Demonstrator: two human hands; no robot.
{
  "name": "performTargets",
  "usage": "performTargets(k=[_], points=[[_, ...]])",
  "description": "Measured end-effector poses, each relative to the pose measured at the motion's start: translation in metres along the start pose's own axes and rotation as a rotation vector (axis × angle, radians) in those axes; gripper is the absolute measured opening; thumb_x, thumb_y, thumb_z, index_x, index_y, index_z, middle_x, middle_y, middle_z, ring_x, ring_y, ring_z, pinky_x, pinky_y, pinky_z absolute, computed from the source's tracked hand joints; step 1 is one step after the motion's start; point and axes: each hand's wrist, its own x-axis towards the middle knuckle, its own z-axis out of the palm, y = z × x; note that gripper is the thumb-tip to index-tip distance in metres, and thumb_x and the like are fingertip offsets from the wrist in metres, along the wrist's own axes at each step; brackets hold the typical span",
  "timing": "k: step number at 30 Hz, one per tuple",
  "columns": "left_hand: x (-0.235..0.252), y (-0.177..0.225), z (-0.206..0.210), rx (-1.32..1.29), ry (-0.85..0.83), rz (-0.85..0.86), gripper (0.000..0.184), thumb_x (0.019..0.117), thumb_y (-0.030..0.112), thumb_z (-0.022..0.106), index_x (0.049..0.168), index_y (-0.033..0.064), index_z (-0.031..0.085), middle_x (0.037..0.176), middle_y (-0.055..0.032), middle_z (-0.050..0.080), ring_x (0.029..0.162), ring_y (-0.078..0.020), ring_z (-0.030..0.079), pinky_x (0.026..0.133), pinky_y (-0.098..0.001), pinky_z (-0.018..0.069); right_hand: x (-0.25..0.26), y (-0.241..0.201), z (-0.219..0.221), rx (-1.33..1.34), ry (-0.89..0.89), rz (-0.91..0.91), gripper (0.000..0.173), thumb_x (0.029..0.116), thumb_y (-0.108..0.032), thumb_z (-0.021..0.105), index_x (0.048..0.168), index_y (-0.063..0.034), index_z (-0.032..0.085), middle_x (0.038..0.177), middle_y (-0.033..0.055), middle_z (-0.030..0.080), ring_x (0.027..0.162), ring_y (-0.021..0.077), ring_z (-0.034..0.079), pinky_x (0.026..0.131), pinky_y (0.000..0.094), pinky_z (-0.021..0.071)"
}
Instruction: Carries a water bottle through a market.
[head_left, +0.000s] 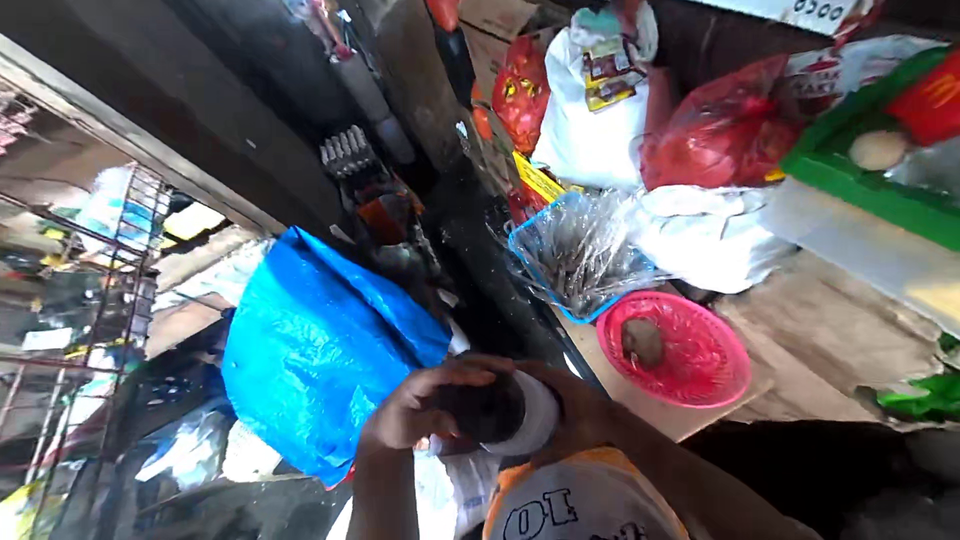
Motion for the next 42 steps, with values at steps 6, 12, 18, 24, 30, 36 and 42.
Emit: performTargets(k=[6, 12, 18, 24, 30, 36, 42], points=[[0.067, -0.016, -0.069, -0.090, 0.046, -0.077, 0.049, 0.0908, 0.037, 0.078, 0.133, 0.0165, 0.063, 0.135, -0.0078, 0.065, 0.127, -0.0256, 0.060, 0.109, -0.0469, 0.0507, 0.050, 0.023, -0.042, 0.091, 0.083, 0.035, 0.109, 0.0599, -0.047, 0.096, 0.144, 0.0041, 0.050, 0.137, 0.0107, 0.064, 0.128, 0.0123, 0.060, 0.112, 0.0339, 0.0500], [0.119, -0.044, -0.129, 0.098, 0.193, -0.144, 0.050, 0.0953, 0.014, 0.070, 0.142, 0.0051, 0.054, 0.129, -0.0146, 0.064, 0.111, -0.0287, 0.066, 0.098, -0.0448, 0.0580, 0.082, 0.038, -0.072, 0.180, 0.421, 0.078, 0.102, 0.0589, -0.028, 0.099, 0.142, 0.0048, 0.050, 0.134, 0.0123, 0.065, 0.123, 0.0174, 0.063, 0.108, 0.0378, 0.0539], [0.186, -0.057, -0.153, 0.236, 0.158, -0.105, 0.079, 0.0967, 0.053, 0.065, 0.157, 0.0111, 0.036, 0.155, -0.0123, 0.048, 0.129, -0.0291, 0.059, 0.100, -0.0466, 0.0581, 0.120, 0.057, -0.108, -0.310, 0.648, 0.175, 0.108, 0.0602, -0.049, 0.095, 0.142, 0.0061, 0.051, 0.136, 0.0151, 0.064, 0.127, 0.0174, 0.061, 0.111, 0.0379, 0.0522], [0.246, -0.097, -0.191, 0.250, 0.111, 0.050, 0.060, 0.0816, 0.041, 0.086, 0.131, 0.0133, 0.067, 0.139, -0.0085, 0.058, 0.127, -0.0246, 0.058, 0.104, -0.0457, 0.0565, 0.171, 0.074, -0.115, -0.455, 0.851, 0.194, 0.105, 0.0617, -0.046, 0.096, 0.141, 0.0064, 0.051, 0.132, 0.0146, 0.066, 0.123, 0.0177, 0.064, 0.108, 0.0381, 0.0550], [0.275, -0.127, -0.194, 0.180, 0.157, 0.148, 0.057, 0.0814, 0.040, 0.086, 0.128, 0.0112, 0.068, 0.139, -0.0110, 0.059, 0.128, -0.0287, 0.057, 0.104, -0.0478, 0.0558, 0.186, 0.087, -0.109, -0.439, 1.038, 0.227, 0.107, 0.0610, -0.044, 0.097, 0.141, 0.0080, 0.050, 0.132, 0.0159, 0.066, 0.123, 0.0190, 0.064, 0.108, 0.0382, 0.0549], [0.295, -0.128, -0.178, 0.103, 0.070, 0.197, 0.056, 0.0856, 0.039, 0.082, 0.130, 0.0098, 0.065, 0.138, -0.0100, 0.060, 0.124, -0.0282, 0.060, 0.098, -0.0471, 0.0592, 0.167, 0.076, -0.103, -0.534, 1.145, 0.241, 0.106, 0.0606, -0.040, 0.098, 0.141, 0.0082, 0.049, 0.132, 0.0172, 0.065, 0.123, 0.0209, 0.064, 0.108, 0.0399, 0.0552], [0.323, -0.132, -0.153, -0.104, -0.358, 0.314, 0.062, 0.0879, 0.040, 0.080, 0.137, 0.0083, 0.060, 0.156, -0.0157, 0.043, 0.138, -0.0359, 0.049, 0.109, -0.0534, 0.0517, 0.136, 0.049, -0.100, -0.567, 1.228, 0.198, 0.106, 0.0599, -0.040, 0.098, 0.142, 0.0075, 0.049, 0.134, 0.0164, 0.064, 0.125, 0.0200, 0.063, 0.109, 0.0390, 0.0540]])
